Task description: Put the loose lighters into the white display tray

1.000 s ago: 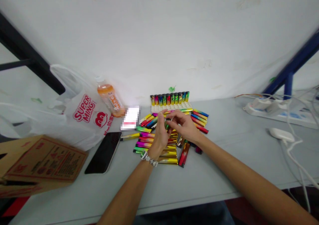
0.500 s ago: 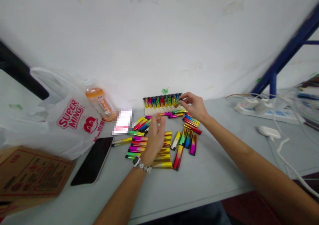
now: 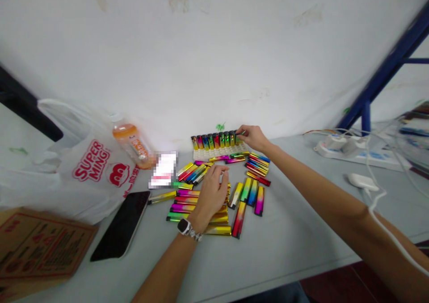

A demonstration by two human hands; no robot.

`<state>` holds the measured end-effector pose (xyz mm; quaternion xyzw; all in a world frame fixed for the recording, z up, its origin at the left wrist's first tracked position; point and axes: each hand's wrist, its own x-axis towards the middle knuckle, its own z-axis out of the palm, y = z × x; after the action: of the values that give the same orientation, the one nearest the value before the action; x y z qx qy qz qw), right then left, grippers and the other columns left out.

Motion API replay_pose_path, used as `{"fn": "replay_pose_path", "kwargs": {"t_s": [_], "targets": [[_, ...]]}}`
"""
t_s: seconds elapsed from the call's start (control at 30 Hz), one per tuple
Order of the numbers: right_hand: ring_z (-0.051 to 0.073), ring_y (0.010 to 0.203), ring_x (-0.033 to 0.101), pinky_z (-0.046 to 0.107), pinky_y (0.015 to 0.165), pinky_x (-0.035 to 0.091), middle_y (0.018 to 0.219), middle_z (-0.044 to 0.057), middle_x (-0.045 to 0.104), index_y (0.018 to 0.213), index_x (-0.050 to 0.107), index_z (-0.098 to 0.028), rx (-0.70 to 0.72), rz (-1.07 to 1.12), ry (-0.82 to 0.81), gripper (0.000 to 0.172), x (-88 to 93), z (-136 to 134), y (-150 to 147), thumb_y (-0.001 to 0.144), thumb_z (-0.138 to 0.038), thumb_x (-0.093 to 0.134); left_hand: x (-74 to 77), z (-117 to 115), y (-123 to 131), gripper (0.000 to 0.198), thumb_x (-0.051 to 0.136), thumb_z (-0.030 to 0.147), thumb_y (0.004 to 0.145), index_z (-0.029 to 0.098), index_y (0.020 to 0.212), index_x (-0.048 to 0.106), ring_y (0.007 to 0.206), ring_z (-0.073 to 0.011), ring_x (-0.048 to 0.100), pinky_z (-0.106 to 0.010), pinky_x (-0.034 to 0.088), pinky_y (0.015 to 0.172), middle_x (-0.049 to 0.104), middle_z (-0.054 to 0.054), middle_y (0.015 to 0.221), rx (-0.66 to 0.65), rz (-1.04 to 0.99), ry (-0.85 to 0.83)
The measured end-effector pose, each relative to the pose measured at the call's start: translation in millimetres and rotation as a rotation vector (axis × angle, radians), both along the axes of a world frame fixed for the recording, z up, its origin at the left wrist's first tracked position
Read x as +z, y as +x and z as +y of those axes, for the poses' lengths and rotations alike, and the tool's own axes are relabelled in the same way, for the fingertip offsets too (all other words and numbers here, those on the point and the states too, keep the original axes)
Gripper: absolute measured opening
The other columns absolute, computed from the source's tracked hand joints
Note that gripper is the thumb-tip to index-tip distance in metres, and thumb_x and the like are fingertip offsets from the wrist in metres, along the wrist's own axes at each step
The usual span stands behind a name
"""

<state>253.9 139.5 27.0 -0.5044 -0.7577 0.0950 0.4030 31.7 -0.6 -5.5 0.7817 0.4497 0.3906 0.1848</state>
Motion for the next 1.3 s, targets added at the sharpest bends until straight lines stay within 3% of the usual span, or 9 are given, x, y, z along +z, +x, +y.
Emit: {"fn": "replay_pose_path", "kwargs": {"t_s": [0.17,0.33,0.5,0.67,0.87,1.07,1.2,1.3], "targets": [[0.016,0.07,0.062,0.029,0.076,0.049,0.081,0.005,0.073,0.091,0.076,-0.013,0.01,-0.024,-0.041,0.017,0.6,9.8,4.5,0.079,-0.015,0.065,0.1,0.3,-0.5,0.022,0.04,0.027,0.099,0.017,0.103,0.06,0.103,-0.0217,0.056,-0.04,0.045,0.096,0.062,-0.008,0.103,0.002,-0.005,-0.013],[0.019,0.083,0.061,0.033,0.083,0.049,0.105,0.01,0.06,0.111,0.076,-0.017,-0.114,-0.146,0.099,0.03,-14.2,0.4,2.2,0.087,-0.025,0.06,-3.5,1.7,-1.2,0.019,0.044,0.028,0.098,0.018,0.1,0.06,0.103,-0.0215,0.056,-0.039,0.045,0.096,0.062,-0.008,0.103,0.006,-0.01,-0.01],[0.022,0.086,0.058,0.035,0.084,0.047,0.105,0.01,0.05,0.139,0.059,-0.024,-0.21,-0.345,0.049,0.047,-23.3,-19.5,-2.4,0.094,-0.028,0.049,-4.7,1.8,-1.3,0.02,0.044,0.029,0.098,0.018,0.099,0.061,0.101,-0.0212,0.058,-0.039,0.046,0.095,0.061,-0.007,0.1,0.018,-0.006,-0.002],[0.025,0.091,0.056,0.037,0.087,0.044,0.112,0.014,0.049,0.151,0.04,-0.019,-0.168,-0.464,0.021,0.06,-21.1,-45.7,-11.3,0.091,-0.023,0.047,-4.2,1.2,-2.6,0.02,0.043,0.026,0.098,0.019,0.099,0.062,0.102,-0.0215,0.058,-0.039,0.047,0.096,0.062,-0.007,0.102,0.024,-0.011,0.002],[0.028,0.106,0.052,0.038,0.092,0.037,0.114,0.013,0.053,0.112,0.068,-0.018,0.065,-0.621,-0.012,0.035,-14.8,-75.7,-29.4,0.078,-0.023,0.058,-4.3,1.1,-3.7,0.019,0.043,0.021,0.096,0.019,0.1,0.061,0.104,-0.0221,0.057,-0.041,0.046,0.097,0.062,-0.007,0.101,0.038,-0.013,-0.003],[0.029,0.098,0.059,0.039,0.087,0.038,0.101,0.015,0.063,0.097,0.07,-0.014,0.087,-0.778,-0.092,0.027,-3.2,-78.6,-50.7,0.074,-0.027,0.062,-1.2,-1.3,-5.3,0.019,0.042,0.023,0.097,0.019,0.104,0.059,0.103,-0.0216,0.057,-0.04,0.047,0.097,0.06,-0.008,0.104,0.07,-0.052,0.023],[0.028,0.09,0.063,0.035,0.079,0.041,0.101,0.014,0.07,0.096,0.07,-0.016,0.17,-0.762,-0.128,0.028,1.4,-82.8,-66.5,0.073,-0.03,0.067,0.1,1.7,-11.7,0.018,0.043,0.025,0.098,0.019,0.107,0.056,0.106,-0.0214,0.057,-0.041,0.046,0.099,0.06,-0.009,0.108,0.17,-0.149,0.046],[0.025,0.08,0.064,0.032,0.071,0.04,0.09,0.012,0.073,0.089,0.071,-0.016,0.2,-0.731,-0.163,0.022,1.0,-87.4,-76.3,0.074,-0.032,0.07,-0.5,6.8,-17.7,0.017,0.044,0.027,0.098,0.019,0.107,0.056,0.109,-0.0212,0.056,-0.04,0.045,0.101,0.059,-0.009,0.109,0.224,-0.208,0.074]]}}
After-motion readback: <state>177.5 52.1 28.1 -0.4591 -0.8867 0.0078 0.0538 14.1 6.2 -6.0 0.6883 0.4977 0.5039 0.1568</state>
